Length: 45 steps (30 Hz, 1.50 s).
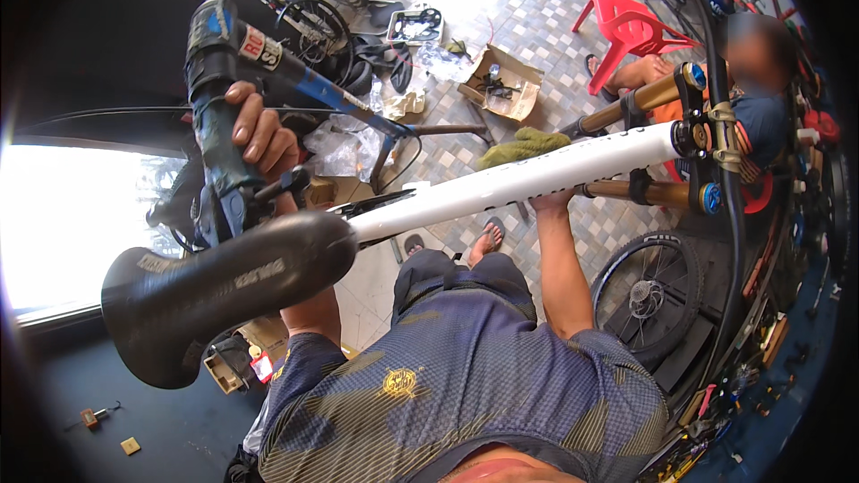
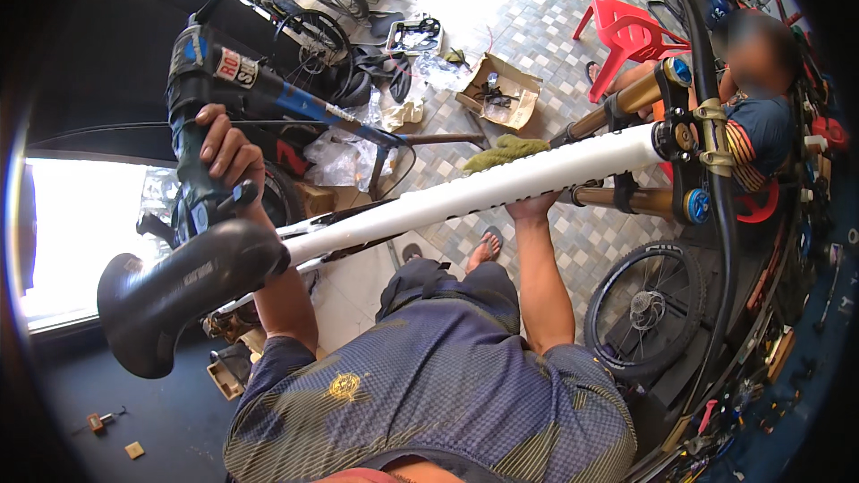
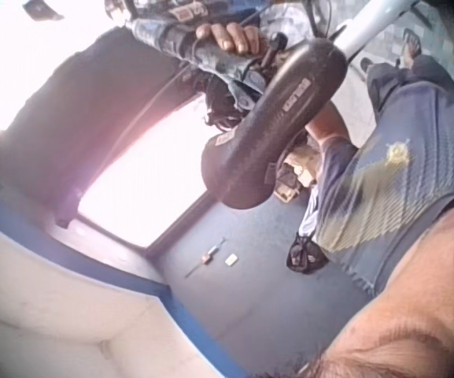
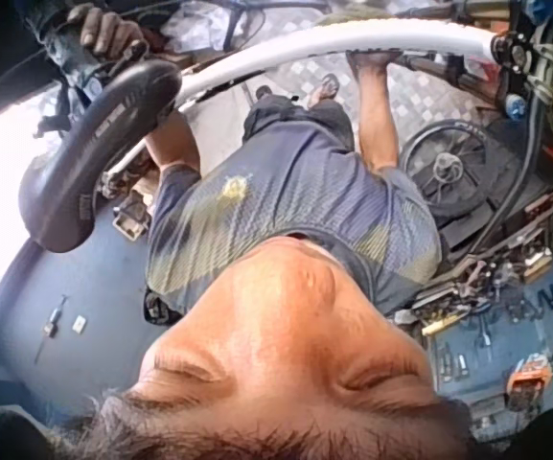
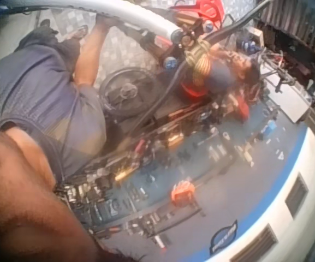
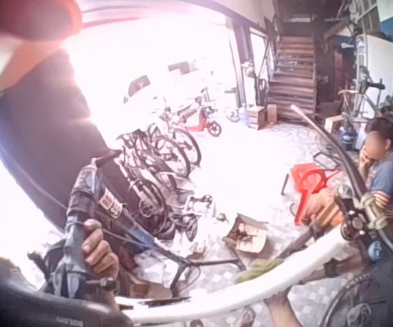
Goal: The person tightens bolts on the bicycle handlebar using an Allen key, then wipes the white bicycle frame with a green cloth. The person handles the handlebar, frame, and cloth throughout the task.
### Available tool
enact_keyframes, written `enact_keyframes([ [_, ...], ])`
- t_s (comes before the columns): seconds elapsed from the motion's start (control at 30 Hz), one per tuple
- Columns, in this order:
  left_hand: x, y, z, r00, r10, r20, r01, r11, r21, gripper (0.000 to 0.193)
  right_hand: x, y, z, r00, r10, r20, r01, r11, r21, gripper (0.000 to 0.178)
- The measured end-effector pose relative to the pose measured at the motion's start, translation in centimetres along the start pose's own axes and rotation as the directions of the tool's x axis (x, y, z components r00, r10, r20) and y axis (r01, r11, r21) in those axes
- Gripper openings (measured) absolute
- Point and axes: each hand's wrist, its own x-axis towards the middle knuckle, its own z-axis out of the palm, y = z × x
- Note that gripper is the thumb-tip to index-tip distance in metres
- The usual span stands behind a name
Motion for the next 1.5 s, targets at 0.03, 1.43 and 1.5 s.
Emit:
enact_keyframes([
  [0.03, -0.1, -0.1, -0.3, 0.999, -0.005, 0.045, 0.005, 1.0, -0.001, 0.028, -0.2, -0.2, 0.4, 1.0, -0.006, -0.02, 0.006, 1.0, -0.022, 0.058],
  [1.43, -35.3, 23.5, 4.8, 0.83, 0.372, -0.415, 0.255, 0.41, 0.876, 0.034, -39.8, 25.5, 2.6, 0.92, -0.315, -0.235, 0.112, 0.784, -0.61, 0.026],
  [1.5, -35.4, 20.7, 7.1, 0.888, 0.242, -0.391, 0.271, 0.412, 0.87, 0.045, -41.9, 26.8, 1.7, 0.908, -0.371, -0.196, 0.105, 0.653, -0.75, 0.027],
])
